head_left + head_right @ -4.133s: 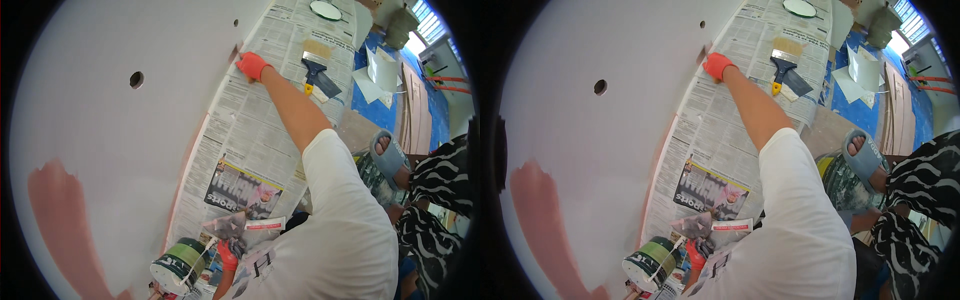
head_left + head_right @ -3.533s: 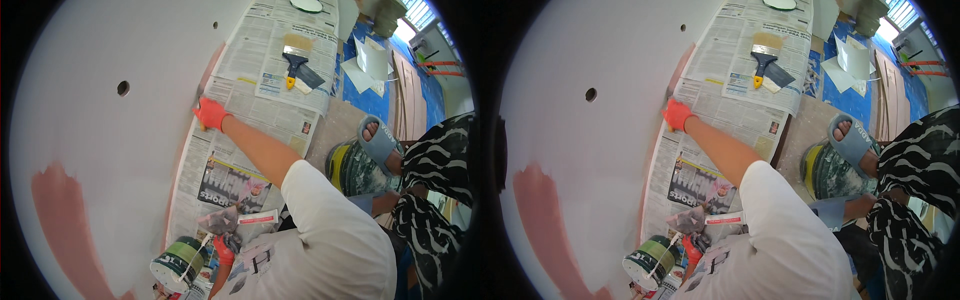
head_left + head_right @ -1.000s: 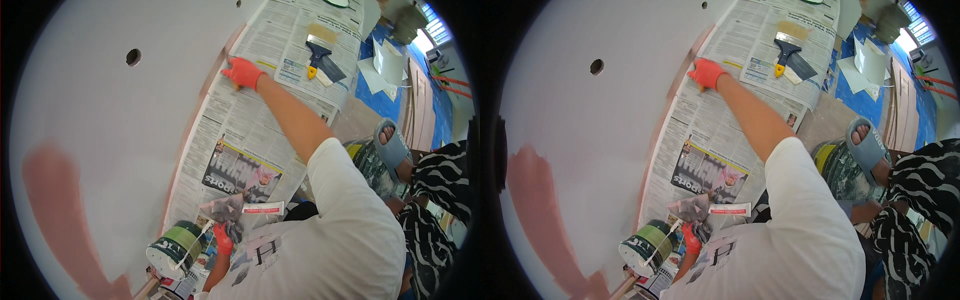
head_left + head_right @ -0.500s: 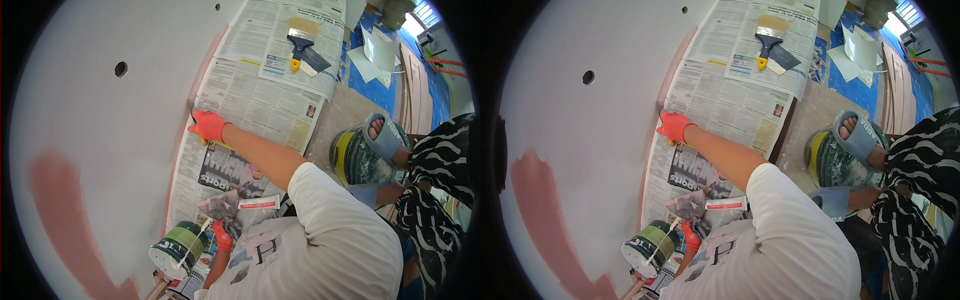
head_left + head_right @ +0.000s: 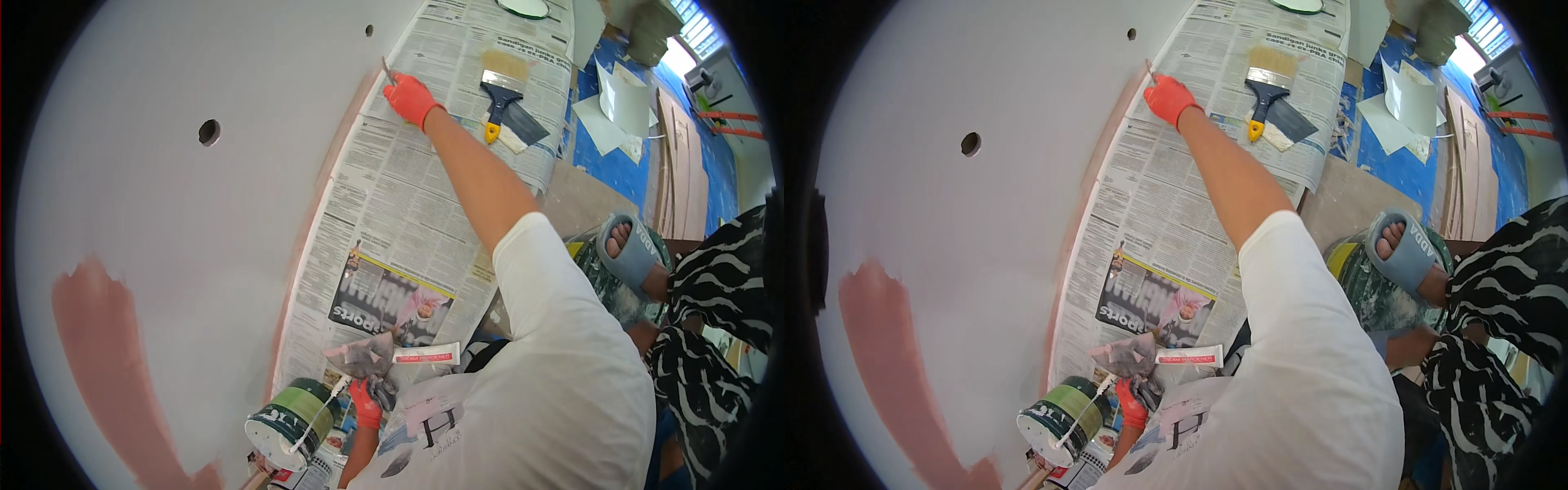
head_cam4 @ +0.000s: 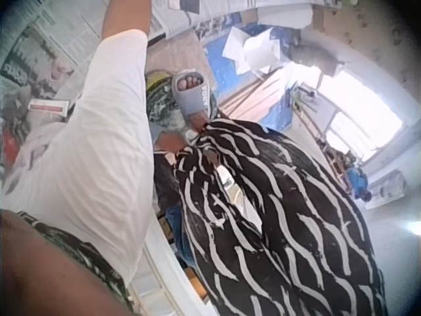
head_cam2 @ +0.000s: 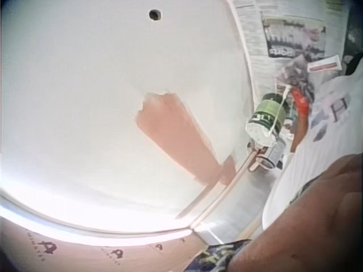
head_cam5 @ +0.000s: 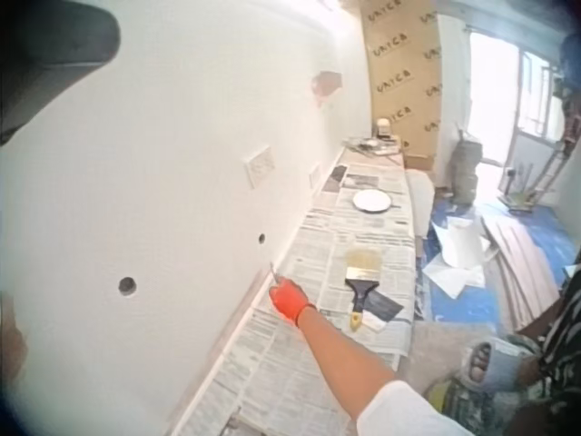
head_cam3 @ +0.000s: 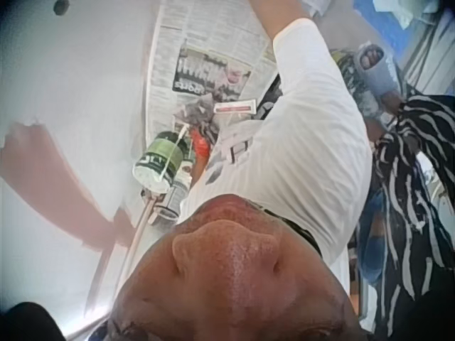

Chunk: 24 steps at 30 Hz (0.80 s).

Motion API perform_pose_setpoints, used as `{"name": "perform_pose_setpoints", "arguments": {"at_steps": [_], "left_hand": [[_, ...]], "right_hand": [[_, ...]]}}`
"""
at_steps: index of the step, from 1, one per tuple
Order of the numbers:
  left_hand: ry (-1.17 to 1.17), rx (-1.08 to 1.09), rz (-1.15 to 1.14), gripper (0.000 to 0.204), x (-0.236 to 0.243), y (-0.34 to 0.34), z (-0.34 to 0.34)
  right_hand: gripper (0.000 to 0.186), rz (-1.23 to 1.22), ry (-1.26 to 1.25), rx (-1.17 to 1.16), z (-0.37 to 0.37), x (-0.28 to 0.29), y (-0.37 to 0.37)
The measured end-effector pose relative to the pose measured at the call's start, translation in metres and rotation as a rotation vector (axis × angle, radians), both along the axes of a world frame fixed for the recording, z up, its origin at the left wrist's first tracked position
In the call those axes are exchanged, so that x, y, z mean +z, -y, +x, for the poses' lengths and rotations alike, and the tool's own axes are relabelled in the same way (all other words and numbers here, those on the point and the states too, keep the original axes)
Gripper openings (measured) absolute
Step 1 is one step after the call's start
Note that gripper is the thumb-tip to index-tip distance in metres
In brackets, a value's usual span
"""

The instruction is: The person prepares and smooths the upper edge of a wall using a putty knife and a scraper to apply and level joint compound, then uses a brush to refine the edges near protective newspaper masking.

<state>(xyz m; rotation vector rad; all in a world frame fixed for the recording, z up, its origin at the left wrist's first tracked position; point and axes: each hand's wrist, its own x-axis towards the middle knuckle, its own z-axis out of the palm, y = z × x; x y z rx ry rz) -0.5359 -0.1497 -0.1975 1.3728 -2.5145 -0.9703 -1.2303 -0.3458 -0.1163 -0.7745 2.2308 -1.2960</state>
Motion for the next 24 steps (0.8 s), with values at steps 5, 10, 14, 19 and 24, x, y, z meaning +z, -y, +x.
{"name": "perform_pose_setpoints", "arguments": {"at_steps": [5,10,14,19,24], "left_hand": [[-0.003,-0.063,-0.017,0.041,0.002,0.006,0.000],[0.028,-0.097,-0.050,0.041,-0.003,0.000,0.008],[-0.025,-0.047,-0.059,0.042,0.008,-0.001,-0.011],[-0.008,-0.084,-0.095,0.043,0.001,0.003,-0.005],[-0.080,-0.010,0.051,0.040,-0.006,0.006,-0.002]], "right_hand": [[0.053,0.101,-0.024,0.071,-0.021,-0.015,0.018],[0.049,0.115,-0.212,0.144,0.048,-0.014,0.004],[0.046,0.115,-0.251,0.267,0.100,-0.020,-0.010],[0.045,0.072,-0.259,0.328,0.162,-0.031,-0.018],[0.047,0.114,-0.282,0.386,0.207,-0.027,-0.021]]}}
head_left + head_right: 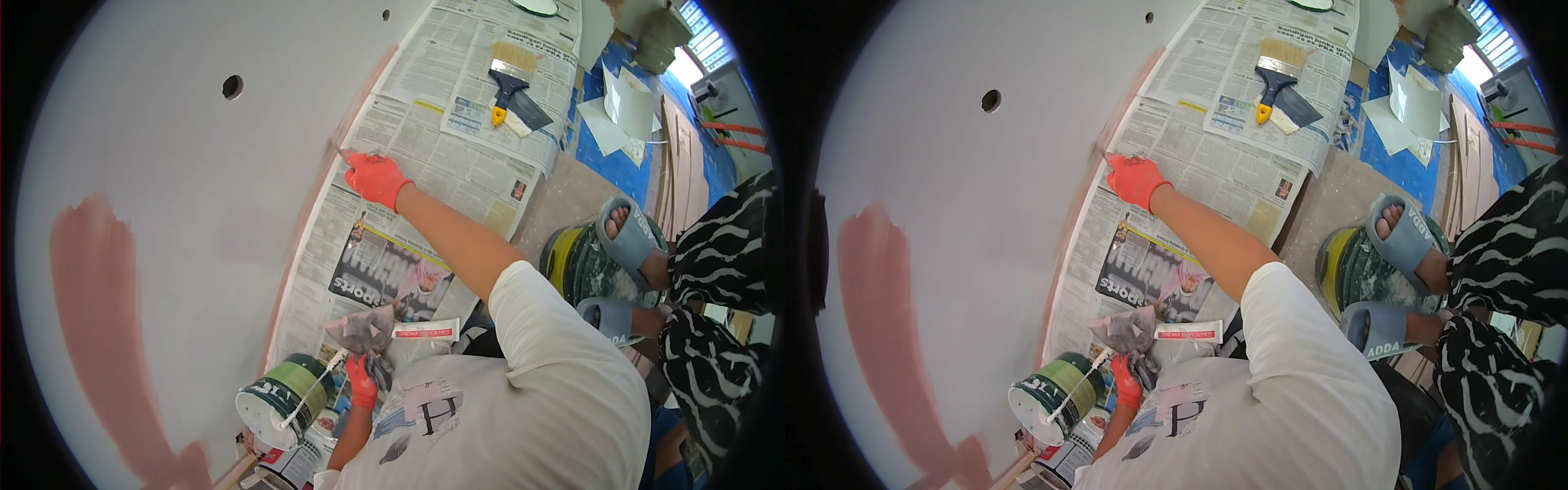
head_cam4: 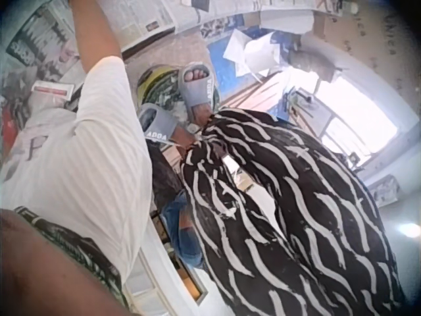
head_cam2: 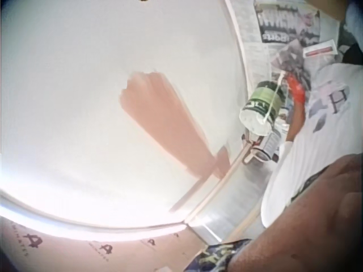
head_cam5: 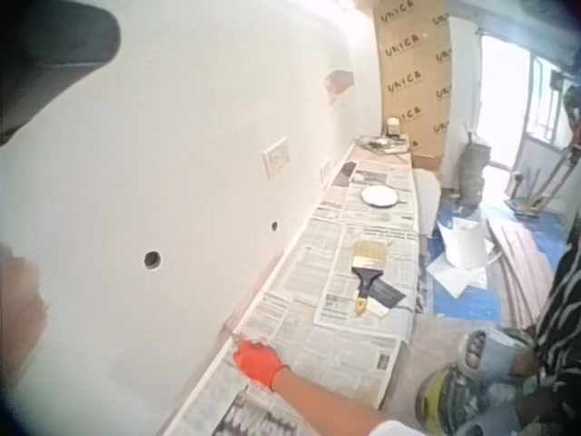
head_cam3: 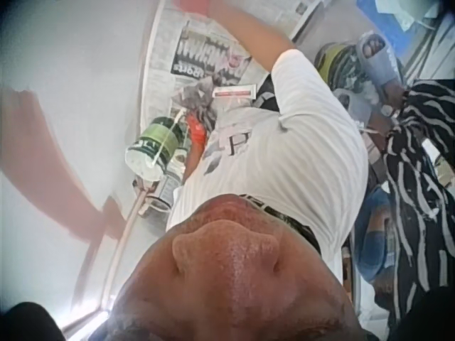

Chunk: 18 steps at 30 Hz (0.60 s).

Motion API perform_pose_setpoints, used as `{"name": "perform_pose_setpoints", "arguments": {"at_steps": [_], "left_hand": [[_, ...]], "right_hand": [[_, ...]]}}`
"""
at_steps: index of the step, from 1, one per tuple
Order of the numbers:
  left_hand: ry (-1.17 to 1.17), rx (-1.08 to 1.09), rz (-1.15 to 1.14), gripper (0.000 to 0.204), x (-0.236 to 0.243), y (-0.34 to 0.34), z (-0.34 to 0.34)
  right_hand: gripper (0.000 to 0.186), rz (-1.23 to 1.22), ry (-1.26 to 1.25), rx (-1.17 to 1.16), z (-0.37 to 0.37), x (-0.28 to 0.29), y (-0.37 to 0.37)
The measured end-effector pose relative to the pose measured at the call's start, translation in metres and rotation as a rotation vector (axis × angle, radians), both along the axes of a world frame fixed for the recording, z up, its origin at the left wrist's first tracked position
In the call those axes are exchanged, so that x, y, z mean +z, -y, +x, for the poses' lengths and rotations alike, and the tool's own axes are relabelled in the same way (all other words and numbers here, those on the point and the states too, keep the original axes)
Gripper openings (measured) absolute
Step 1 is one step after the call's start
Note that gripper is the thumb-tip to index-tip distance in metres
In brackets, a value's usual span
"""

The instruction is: The person prepares and smooths the upper edge of a wall using a putty knife and a scraper to apply and level joint compound, then uses a brush to refine the edges near protective newspaper masking.

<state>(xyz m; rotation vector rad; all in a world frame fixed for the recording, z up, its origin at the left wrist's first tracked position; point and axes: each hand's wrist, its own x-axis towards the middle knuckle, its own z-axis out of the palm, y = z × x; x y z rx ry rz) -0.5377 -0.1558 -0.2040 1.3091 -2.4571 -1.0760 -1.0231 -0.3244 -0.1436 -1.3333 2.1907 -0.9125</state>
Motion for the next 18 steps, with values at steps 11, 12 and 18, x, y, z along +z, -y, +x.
{"name": "perform_pose_setpoints", "arguments": {"at_steps": [11,12,18], "left_hand": [[-0.331,0.087,0.359,0.025,0.012,0.005,0.003],[-0.425,0.169,0.504,0.022,0.020,0.003,0.003],[-0.712,0.218,1.172,0.032,0.245,0.010,-0.068]], "right_hand": [[0.047,-0.165,0.259,0.158,0.043,0.074,-0.080],[0.047,-0.186,0.270,0.176,0.049,0.085,-0.092],[0.043,-0.295,0.377,0.309,0.114,0.206,-0.164]]}}
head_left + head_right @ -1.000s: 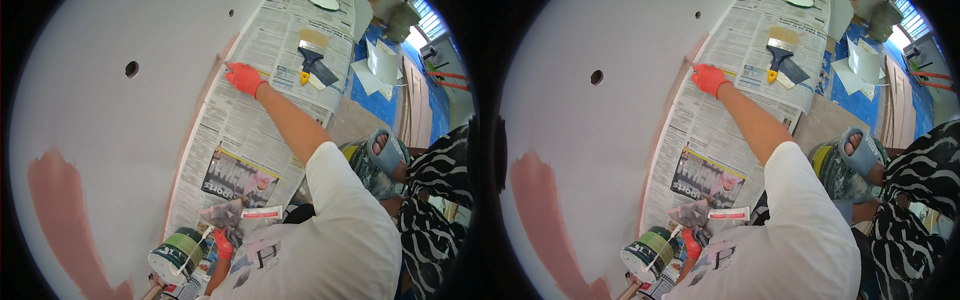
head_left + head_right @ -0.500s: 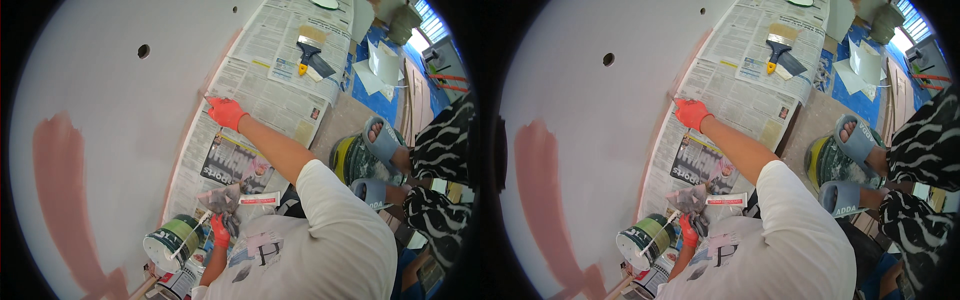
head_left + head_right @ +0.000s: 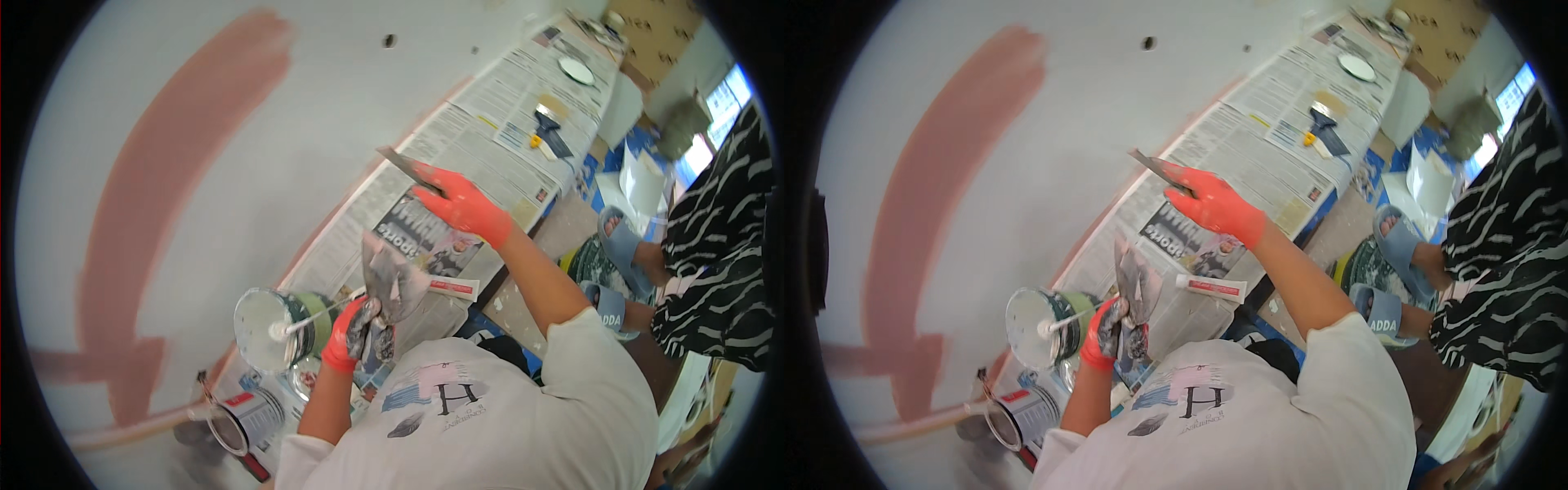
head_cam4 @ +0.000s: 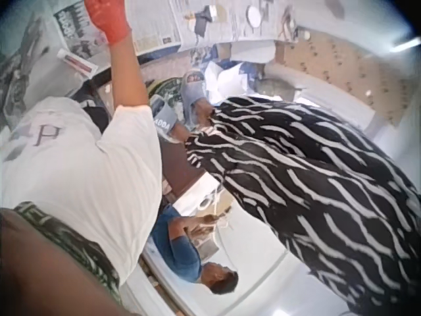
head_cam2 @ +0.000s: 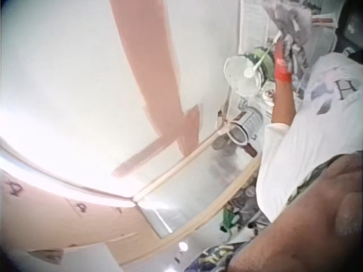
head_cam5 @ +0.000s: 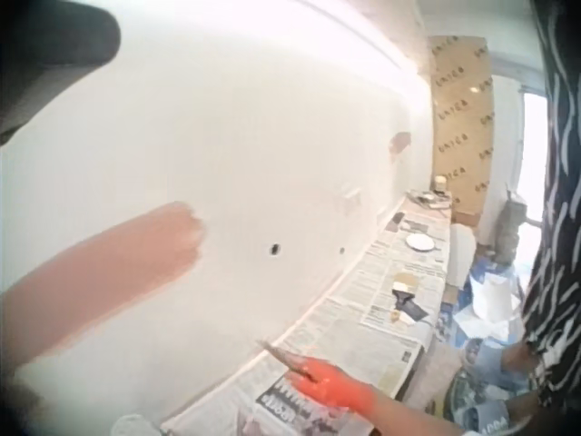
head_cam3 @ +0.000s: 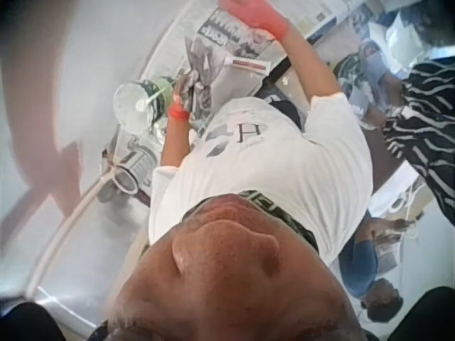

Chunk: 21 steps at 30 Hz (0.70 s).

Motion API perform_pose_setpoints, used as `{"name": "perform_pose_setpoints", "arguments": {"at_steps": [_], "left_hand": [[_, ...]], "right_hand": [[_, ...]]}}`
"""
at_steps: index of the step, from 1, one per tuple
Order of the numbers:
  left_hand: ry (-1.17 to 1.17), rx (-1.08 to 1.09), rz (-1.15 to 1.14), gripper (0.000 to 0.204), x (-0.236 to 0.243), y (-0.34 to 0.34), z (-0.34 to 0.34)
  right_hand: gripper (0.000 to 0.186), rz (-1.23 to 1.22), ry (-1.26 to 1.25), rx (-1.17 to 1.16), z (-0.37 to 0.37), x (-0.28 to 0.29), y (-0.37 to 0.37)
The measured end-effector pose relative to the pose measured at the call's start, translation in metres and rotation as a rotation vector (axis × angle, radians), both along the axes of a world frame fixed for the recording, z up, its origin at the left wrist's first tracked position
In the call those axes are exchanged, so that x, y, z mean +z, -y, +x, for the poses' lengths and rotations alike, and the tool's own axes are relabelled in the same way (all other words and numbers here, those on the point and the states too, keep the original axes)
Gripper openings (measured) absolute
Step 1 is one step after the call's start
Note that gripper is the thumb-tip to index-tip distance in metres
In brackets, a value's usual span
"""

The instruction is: The person prepares and smooths the upper edge of a wall using a putty knife and a scraper to apply and level joint compound, then uses a brush to refine the edges near protective newspaper masking.

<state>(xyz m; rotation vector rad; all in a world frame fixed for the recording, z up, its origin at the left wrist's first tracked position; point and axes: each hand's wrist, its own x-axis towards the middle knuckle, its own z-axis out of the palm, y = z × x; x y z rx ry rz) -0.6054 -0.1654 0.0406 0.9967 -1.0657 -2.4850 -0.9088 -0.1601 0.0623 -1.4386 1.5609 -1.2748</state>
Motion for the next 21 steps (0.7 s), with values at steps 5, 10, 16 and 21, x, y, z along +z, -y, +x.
{"name": "perform_pose_setpoints", "arguments": {"at_steps": [5,10,16,21], "left_hand": [[-0.132,-0.026,0.009,0.032,0.035,0.003,0.025],[0.107,-0.228,-0.979,0.035,-0.003,0.011,0.094],[-0.053,-0.158,-1.672,0.051,0.009,0.003,0.117],[-0.009,-0.308,-1.617,0.051,0.008,0.020,0.124]], "right_hand": [[0.045,-0.248,-0.218,0.197,0.064,0.054,-0.055],[0.050,-0.401,-0.571,0.312,0.078,0.070,-0.073],[0.036,-0.388,-1.160,0.296,0.063,0.052,-0.089],[0.025,0.319,0.289,0.405,0.029,0.068,-0.084]]}}
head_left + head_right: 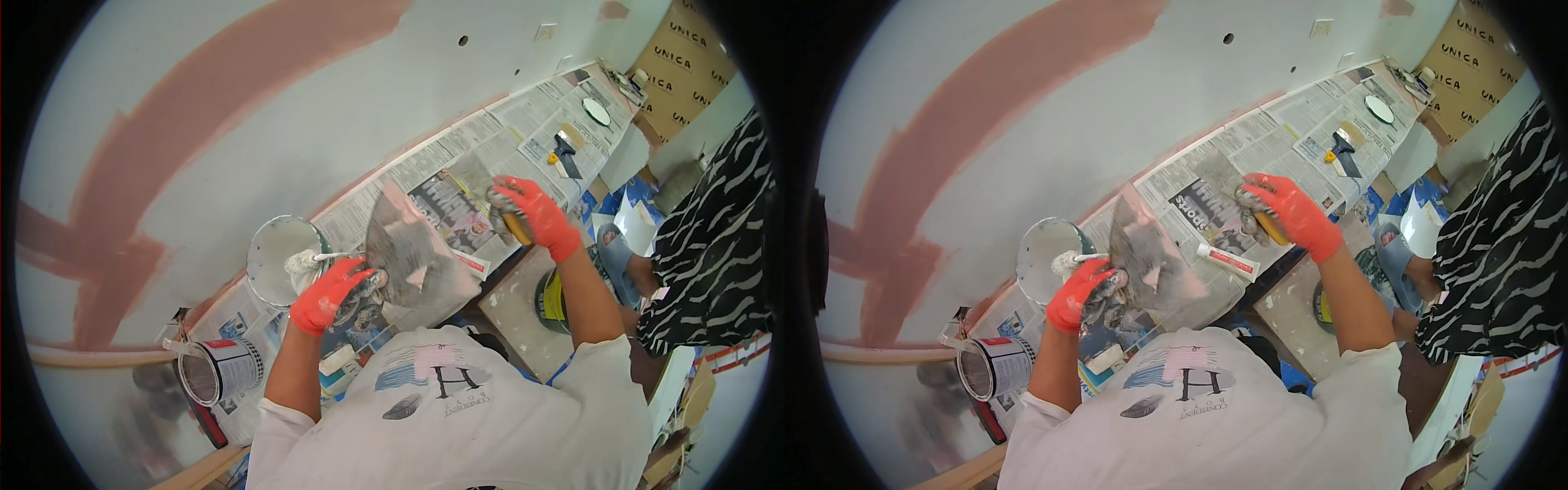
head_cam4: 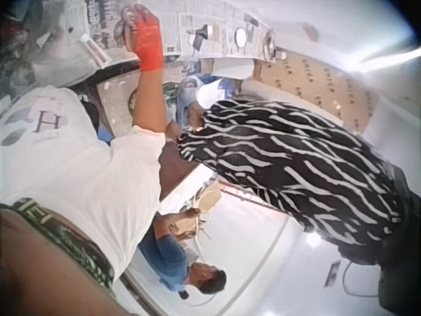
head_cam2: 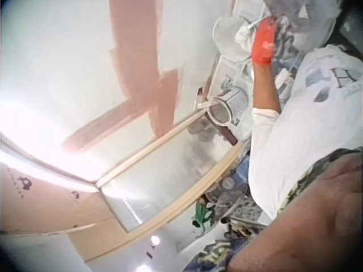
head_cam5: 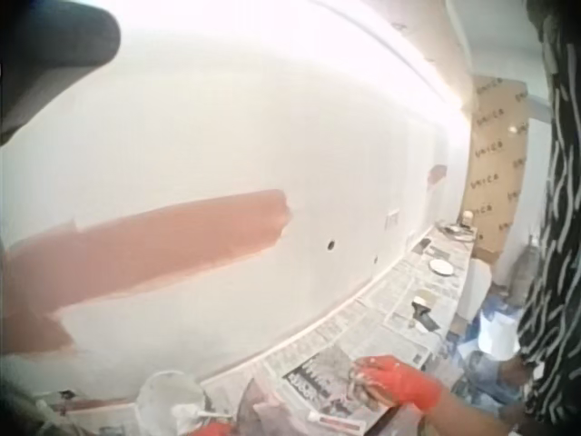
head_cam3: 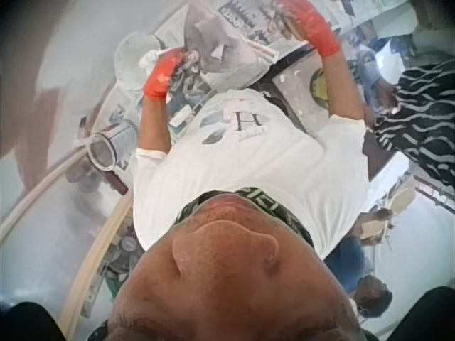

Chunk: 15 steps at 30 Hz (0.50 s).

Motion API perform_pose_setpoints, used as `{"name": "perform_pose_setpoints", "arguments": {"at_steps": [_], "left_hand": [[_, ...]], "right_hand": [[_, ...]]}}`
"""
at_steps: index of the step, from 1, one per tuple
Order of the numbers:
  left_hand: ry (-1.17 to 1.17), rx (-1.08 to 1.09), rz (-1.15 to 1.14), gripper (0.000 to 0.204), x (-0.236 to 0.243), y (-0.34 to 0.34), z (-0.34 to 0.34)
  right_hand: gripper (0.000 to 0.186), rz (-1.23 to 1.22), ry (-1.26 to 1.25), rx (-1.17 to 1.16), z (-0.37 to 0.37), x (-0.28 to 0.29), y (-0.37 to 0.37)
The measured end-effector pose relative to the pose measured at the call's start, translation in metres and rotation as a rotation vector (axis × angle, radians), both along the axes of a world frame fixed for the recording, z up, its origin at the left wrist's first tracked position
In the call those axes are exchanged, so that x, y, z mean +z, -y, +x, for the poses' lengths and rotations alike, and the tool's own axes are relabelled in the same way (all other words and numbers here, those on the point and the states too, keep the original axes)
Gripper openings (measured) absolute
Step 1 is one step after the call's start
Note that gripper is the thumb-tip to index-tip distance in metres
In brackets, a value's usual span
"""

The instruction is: The person prepares and smooths the upper edge of a wall using a putty knife and a scraper to apply and level joint compound, then uses a brush to refine the edges near protective newspaper masking.

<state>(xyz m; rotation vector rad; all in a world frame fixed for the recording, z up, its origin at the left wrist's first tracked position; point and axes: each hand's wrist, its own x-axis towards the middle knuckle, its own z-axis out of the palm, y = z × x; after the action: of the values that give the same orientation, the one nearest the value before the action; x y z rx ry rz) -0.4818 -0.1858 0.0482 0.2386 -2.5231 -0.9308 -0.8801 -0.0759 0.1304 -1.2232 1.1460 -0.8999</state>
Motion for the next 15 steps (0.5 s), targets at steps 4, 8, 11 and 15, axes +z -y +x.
{"name": "perform_pose_setpoints", "arguments": {"at_steps": [4,8,11,15], "left_hand": [[-0.029,-0.151,0.011,0.049,-0.008,-0.002,-0.016],[-0.112,-0.055,0.042,0.048,-0.015,0.004,-0.022],[-0.116,0.103,0.315,0.041,-0.031,0.016,-0.011],[0.151,0.395,0.267,0.037,-0.031,0.008,-0.018]], "right_hand": [[0.031,-0.017,0.234,-0.061,0.020,0.002,-0.007],[0.028,-0.348,-0.112,0.188,0.010,-0.075,0.029],[0.030,-0.923,-0.735,-0.018,-0.047,-0.185,0.064],[0.042,0.216,-0.186,-0.742,-0.089,-0.170,0.135]]}}
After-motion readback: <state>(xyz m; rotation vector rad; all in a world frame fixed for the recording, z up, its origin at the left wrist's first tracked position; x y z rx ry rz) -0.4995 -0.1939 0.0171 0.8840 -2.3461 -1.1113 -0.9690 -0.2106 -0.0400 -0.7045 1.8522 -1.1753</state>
